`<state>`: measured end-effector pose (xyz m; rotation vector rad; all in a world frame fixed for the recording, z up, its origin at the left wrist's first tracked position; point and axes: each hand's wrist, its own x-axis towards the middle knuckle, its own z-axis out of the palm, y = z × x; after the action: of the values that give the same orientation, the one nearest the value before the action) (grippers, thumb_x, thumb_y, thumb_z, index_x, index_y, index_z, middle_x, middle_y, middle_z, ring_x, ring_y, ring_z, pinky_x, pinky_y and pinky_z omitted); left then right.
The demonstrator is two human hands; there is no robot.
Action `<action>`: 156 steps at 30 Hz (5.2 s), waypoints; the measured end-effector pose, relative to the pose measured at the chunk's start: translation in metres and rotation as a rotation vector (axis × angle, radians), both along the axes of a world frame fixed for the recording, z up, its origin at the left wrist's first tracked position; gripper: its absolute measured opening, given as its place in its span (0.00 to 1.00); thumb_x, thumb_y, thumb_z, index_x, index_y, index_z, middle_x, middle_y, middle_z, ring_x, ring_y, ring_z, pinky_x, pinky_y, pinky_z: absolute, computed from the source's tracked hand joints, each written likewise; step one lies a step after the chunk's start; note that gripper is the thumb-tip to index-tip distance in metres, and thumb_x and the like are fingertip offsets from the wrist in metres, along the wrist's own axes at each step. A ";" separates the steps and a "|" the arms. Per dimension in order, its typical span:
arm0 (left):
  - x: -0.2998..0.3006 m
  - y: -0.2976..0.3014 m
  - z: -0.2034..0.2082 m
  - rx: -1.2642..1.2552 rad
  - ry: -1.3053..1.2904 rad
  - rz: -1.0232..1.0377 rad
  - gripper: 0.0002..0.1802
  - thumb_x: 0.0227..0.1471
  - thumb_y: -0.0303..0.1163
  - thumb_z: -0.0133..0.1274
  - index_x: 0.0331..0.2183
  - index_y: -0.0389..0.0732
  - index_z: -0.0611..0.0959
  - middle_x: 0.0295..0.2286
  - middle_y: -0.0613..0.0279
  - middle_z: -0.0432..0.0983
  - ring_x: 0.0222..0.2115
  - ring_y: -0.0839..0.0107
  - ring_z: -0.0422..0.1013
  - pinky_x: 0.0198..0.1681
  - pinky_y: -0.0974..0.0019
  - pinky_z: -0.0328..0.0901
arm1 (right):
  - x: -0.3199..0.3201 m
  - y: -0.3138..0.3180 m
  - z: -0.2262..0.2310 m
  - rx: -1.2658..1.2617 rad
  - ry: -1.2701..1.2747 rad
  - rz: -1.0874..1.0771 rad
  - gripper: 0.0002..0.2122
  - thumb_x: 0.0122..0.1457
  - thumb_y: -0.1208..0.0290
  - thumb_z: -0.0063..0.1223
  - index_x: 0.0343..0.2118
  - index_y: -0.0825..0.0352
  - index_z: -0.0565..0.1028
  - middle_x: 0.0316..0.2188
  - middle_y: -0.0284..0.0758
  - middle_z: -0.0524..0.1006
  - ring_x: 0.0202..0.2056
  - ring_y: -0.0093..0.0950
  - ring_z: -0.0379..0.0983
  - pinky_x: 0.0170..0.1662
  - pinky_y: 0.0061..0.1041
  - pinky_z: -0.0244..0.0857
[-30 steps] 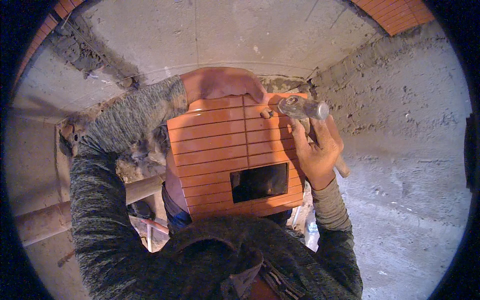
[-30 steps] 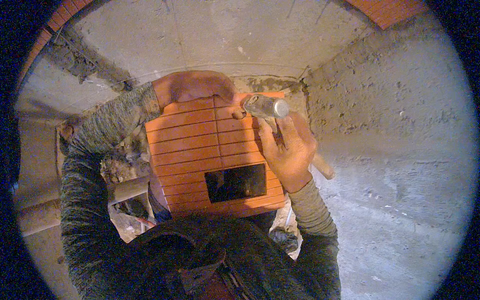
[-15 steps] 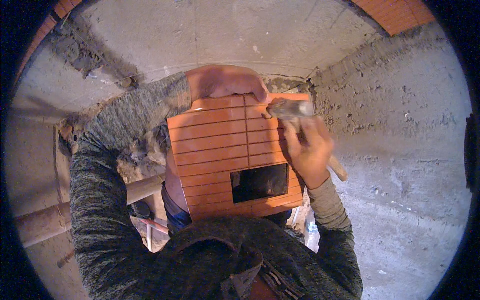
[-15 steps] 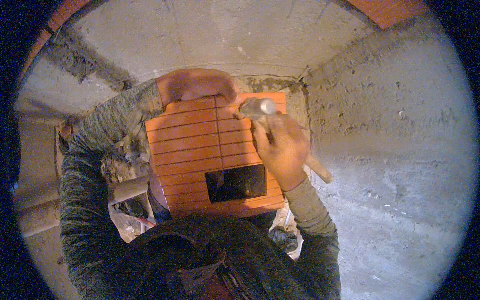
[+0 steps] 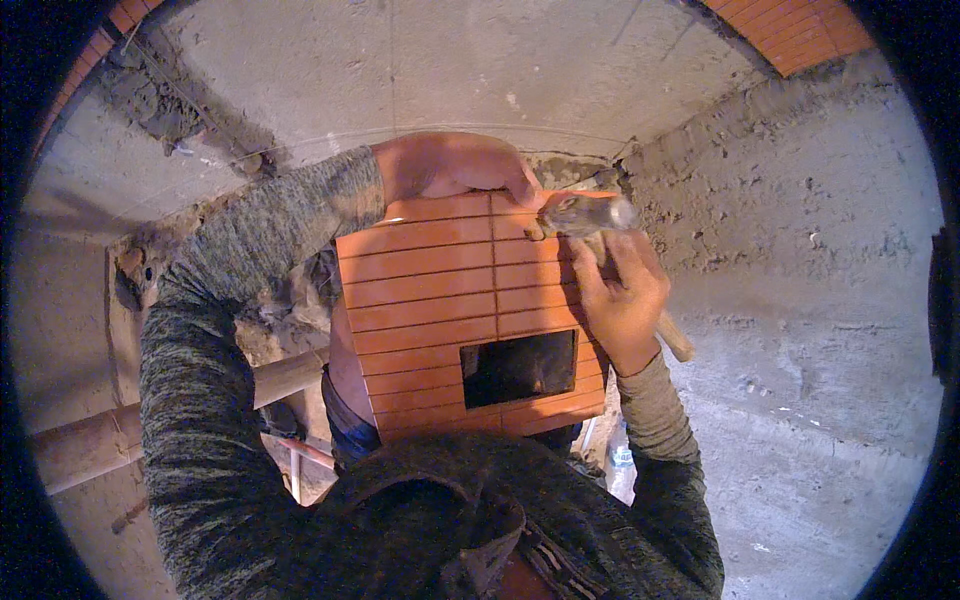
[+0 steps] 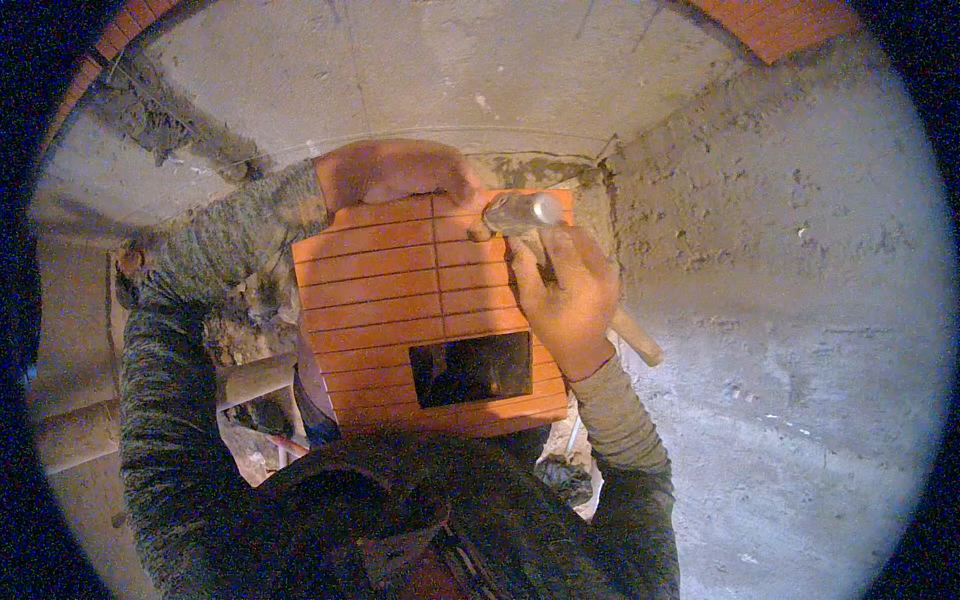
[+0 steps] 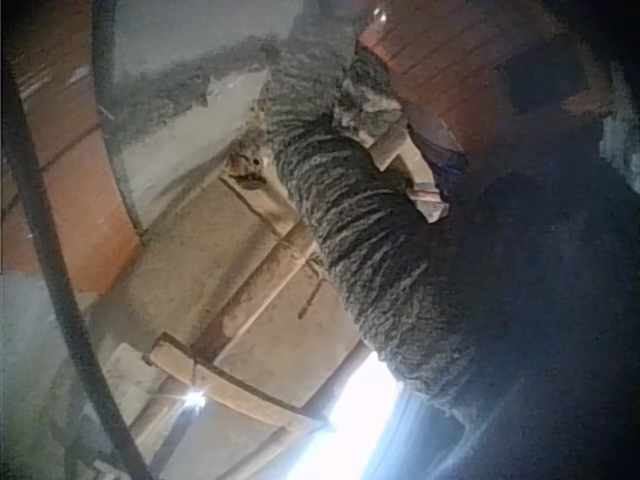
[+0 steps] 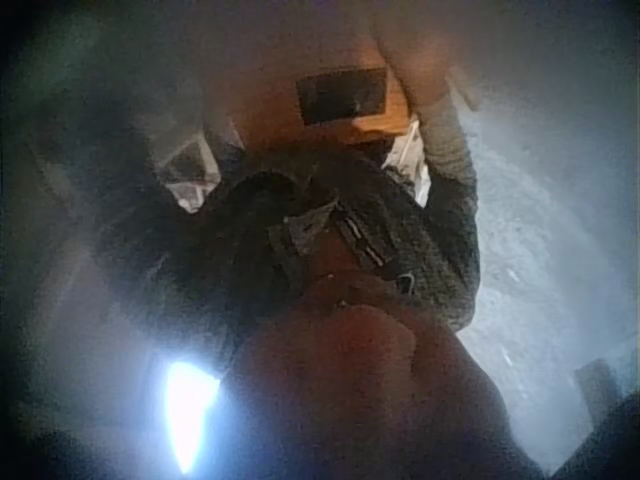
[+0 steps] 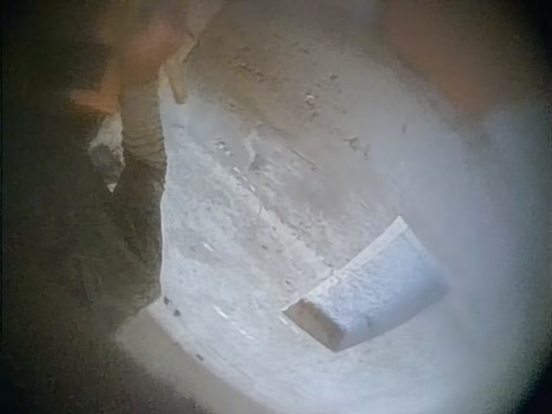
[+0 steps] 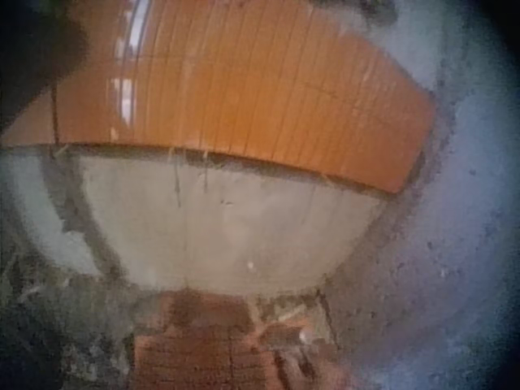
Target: The person holds a pre-assembled panel of orange tiles with a central cutout and repeatedly positions it against a wall. They use a hammer to tap the tiles into place, adjusting the panel multiple times to align it with the existing tiling and a wall fixture.
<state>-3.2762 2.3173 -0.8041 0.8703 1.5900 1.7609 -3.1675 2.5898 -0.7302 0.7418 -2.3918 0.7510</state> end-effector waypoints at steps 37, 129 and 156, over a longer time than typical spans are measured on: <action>-0.004 0.011 0.035 -0.152 -0.106 -0.174 0.16 0.66 0.41 0.50 0.37 0.36 0.81 0.37 0.58 0.80 0.44 0.71 0.73 0.48 0.64 0.69 | 0.009 -0.007 -0.010 0.070 -0.041 -0.021 0.09 0.53 0.72 0.68 0.36 0.65 0.80 0.31 0.41 0.79 0.29 0.42 0.77 0.30 0.37 0.72; 0.004 0.003 0.022 -0.056 0.162 -0.086 0.14 0.67 0.41 0.50 0.42 0.41 0.82 0.44 0.54 0.80 0.45 0.61 0.76 0.50 0.62 0.69 | 0.010 -0.009 -0.004 0.084 0.016 -0.029 0.07 0.54 0.71 0.66 0.32 0.65 0.78 0.29 0.39 0.78 0.26 0.39 0.75 0.28 0.37 0.69; -0.011 0.019 0.014 0.001 -0.024 -0.176 0.12 0.50 0.29 0.53 0.37 0.35 0.83 0.31 0.60 0.80 0.29 0.69 0.75 0.34 0.59 0.72 | 0.006 -0.018 -0.002 0.000 0.032 0.043 0.08 0.54 0.74 0.66 0.34 0.68 0.79 0.30 0.41 0.78 0.27 0.41 0.76 0.29 0.36 0.69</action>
<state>-3.2870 2.3361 -0.7899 0.9558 1.4510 1.6420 -3.1613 2.5717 -0.7318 0.8012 -2.3539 0.7509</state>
